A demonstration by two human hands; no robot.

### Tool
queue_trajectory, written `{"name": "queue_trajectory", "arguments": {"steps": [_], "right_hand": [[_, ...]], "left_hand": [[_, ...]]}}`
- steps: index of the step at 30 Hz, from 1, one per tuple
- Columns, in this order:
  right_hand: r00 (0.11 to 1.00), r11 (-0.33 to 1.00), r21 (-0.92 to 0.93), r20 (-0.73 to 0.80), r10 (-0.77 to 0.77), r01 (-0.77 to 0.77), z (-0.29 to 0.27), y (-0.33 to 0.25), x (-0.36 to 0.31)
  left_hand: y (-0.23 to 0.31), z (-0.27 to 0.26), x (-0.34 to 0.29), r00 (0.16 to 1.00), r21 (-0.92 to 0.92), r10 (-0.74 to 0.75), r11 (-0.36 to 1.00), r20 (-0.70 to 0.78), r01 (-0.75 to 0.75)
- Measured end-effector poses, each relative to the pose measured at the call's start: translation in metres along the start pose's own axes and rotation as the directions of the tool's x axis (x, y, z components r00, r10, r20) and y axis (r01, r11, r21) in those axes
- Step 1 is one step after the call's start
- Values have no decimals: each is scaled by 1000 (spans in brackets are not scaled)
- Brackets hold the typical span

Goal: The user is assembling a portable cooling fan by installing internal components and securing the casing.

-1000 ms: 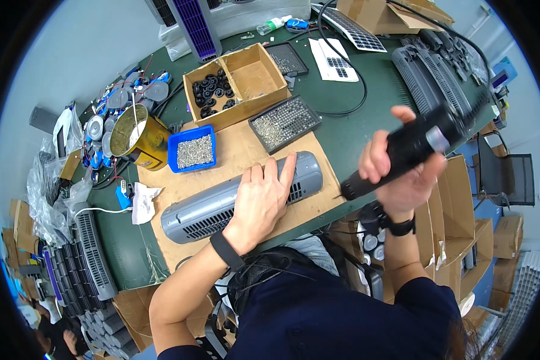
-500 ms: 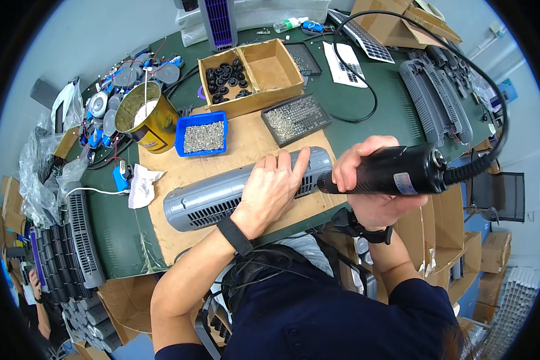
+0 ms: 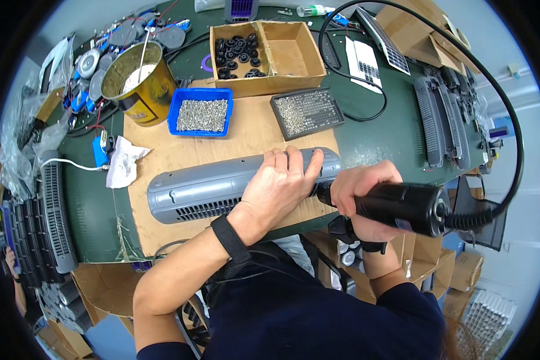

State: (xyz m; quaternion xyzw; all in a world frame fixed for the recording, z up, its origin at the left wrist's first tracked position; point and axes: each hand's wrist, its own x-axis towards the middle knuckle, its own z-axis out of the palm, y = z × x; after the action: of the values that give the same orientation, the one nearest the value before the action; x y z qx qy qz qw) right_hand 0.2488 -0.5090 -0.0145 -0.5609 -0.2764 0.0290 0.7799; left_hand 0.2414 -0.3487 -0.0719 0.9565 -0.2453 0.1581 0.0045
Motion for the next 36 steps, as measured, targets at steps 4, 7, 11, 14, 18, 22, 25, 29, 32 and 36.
{"name": "queue_trajectory", "arguments": {"steps": [4,7,11,14,18,22,25,29,32,36], "right_hand": [[997,999,-34,67,-34,36,-4,4,1],[996,997,-19,33,-80,80,1,7,1],[999,998,-59,-41,-25,22,4,4,2],[986,987,-41,-58,-155,153,9,-18,9],[961,917,315,41,-272,246,35,-22,18],[988,967,231,83,-131,109,57,-6,15],[996,972,225,48,-80,67,60,0,12],[990,977,174,43,-135,126,60,8,12],[998,984,174,48,-41,32,65,19,11],[997,981,184,36,61,-67,69,25,16]], "left_hand": [[1,2,-2,998,17,0,1000,-64,1],[0,2,-4,997,51,-7,999,-75,11],[-9,-18,-18,999,-176,-40,984,-15,37],[-40,-36,-46,991,-34,-88,996,-97,85],[-59,-44,-73,979,-103,-173,978,104,184],[-47,-34,-69,973,-205,-219,952,72,229],[-44,-32,-67,978,-182,-194,962,73,204],[-44,-28,-66,989,-96,-142,985,37,145],[-45,-26,-65,987,-59,-139,988,82,144],[-47,-25,-64,988,-71,-112,990,103,120]]}}
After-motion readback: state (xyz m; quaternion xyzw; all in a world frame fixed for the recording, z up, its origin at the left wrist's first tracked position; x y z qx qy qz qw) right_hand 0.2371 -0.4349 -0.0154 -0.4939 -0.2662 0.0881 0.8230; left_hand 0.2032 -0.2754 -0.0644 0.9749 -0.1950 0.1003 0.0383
